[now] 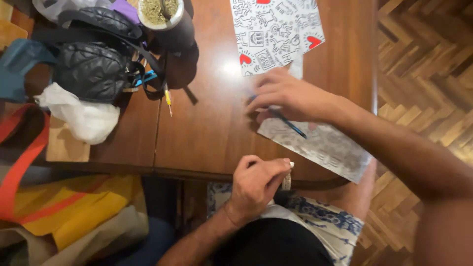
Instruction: Measuring and marking a patterned material using a tape measure and pencil
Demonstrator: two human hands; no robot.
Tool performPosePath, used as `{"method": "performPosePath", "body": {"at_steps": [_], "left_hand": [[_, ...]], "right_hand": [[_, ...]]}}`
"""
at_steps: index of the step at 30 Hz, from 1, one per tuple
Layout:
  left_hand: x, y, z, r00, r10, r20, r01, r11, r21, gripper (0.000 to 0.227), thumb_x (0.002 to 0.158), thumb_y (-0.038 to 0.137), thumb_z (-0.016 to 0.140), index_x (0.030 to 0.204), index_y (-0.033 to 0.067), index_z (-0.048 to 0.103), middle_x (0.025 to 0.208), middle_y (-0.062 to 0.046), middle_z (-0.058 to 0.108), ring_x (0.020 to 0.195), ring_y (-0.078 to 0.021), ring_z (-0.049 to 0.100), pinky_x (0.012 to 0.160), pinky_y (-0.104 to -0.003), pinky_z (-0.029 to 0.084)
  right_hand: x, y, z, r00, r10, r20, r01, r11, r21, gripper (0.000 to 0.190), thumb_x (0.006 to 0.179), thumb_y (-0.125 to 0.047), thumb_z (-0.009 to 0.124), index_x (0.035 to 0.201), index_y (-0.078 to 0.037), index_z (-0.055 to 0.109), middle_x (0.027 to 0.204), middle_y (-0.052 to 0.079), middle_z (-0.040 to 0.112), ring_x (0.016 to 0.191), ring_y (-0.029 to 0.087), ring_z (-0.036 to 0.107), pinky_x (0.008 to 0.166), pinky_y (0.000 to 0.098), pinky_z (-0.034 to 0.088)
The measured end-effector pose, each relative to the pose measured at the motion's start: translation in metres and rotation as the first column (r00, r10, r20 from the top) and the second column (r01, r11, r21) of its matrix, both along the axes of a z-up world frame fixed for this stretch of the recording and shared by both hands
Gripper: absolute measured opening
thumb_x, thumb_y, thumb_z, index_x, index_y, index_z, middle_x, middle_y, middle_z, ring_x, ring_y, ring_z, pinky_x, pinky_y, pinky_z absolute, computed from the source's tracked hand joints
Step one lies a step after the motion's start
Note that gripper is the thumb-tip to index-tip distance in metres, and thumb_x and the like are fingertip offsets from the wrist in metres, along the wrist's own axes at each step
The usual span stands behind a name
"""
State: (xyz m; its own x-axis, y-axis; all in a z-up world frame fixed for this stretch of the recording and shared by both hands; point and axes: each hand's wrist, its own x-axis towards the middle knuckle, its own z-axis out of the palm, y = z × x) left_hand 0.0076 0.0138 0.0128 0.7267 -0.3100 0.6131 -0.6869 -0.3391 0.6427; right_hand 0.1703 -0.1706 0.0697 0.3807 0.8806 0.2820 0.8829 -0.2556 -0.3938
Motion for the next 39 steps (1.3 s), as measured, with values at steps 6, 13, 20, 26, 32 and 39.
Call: {"method": "performPosePath", "body": {"at_steps": [6,13,20,26,32,39], "left_hand": [[0.002,0.006,-0.006,0.999,-0.044,-0.009,0.044,0.999,-0.028,0.014,0.102,0.001,0.068,0.114,0.0080,0.068,0.118,-0.003,0.077,0.108,-0.0125,0.076,0.090,-0.030,0.048],[0.025,0.029,0.025,0.993,0.015,-0.113,-0.028,0.993,-0.115,0.022,0.091,0.005,0.081,0.109,0.0086,0.068,0.113,-0.012,0.076,0.097,-0.0219,0.071,0.093,-0.030,0.055],[0.059,0.069,0.017,0.990,0.096,-0.105,-0.066,0.964,0.258,0.050,0.090,0.031,0.084,0.130,0.0101,0.063,0.135,-0.005,0.069,0.121,-0.0173,0.066,0.098,-0.034,0.037],[0.060,0.073,0.024,0.964,0.253,0.085,-0.267,0.908,0.322,0.032,0.084,0.050,0.082,0.087,0.0204,0.068,0.094,0.005,0.064,0.091,-0.0204,0.056,0.080,-0.037,0.036],[0.057,0.075,0.019,0.943,0.251,0.219,-0.309,0.906,0.291,0.025,0.091,0.039,0.086,0.081,0.0218,0.070,0.075,0.010,0.059,0.079,-0.0171,0.056,0.074,-0.034,0.034],[0.059,0.080,0.019,0.980,0.124,0.154,-0.172,0.918,0.358,0.016,0.098,0.031,0.079,0.093,0.0171,0.075,0.074,0.004,0.051,0.074,-0.0191,0.049,0.061,-0.034,0.036]], "right_hand": [[-0.101,-0.046,-0.017,0.794,-0.602,0.083,0.607,0.792,-0.064,0.017,0.100,-0.025,0.069,0.094,-0.010,0.063,0.104,0.009,0.065,0.104,0.028,0.058,0.094,0.0472,0.042],[-0.094,-0.036,-0.034,0.917,-0.399,0.016,0.399,0.917,0.005,0.013,0.104,-0.017,0.057,0.115,-0.013,0.063,0.142,0.006,0.065,0.137,0.030,0.057,0.125,0.0558,0.027],[-0.053,-0.019,-0.047,0.942,-0.332,-0.047,0.334,0.941,0.046,0.021,0.097,-0.020,0.069,0.115,-0.010,0.069,0.138,0.013,0.067,0.137,0.038,0.055,0.125,0.0593,0.031],[-0.050,-0.007,-0.012,0.948,-0.305,-0.095,0.310,0.950,0.039,0.013,0.101,-0.010,0.061,0.111,-0.003,0.063,0.130,0.015,0.070,0.132,0.039,0.059,0.116,0.0521,0.046],[-0.061,-0.004,-0.013,0.935,-0.332,-0.124,0.336,0.942,0.012,0.015,0.097,-0.009,0.066,0.110,-0.003,0.066,0.128,0.012,0.072,0.130,0.037,0.060,0.116,0.0516,0.048],[-0.061,-0.001,-0.004,0.928,-0.337,-0.160,0.340,0.940,-0.006,0.016,0.098,-0.009,0.063,0.112,-0.002,0.066,0.131,0.014,0.070,0.131,0.037,0.059,0.119,0.0533,0.044]]}}
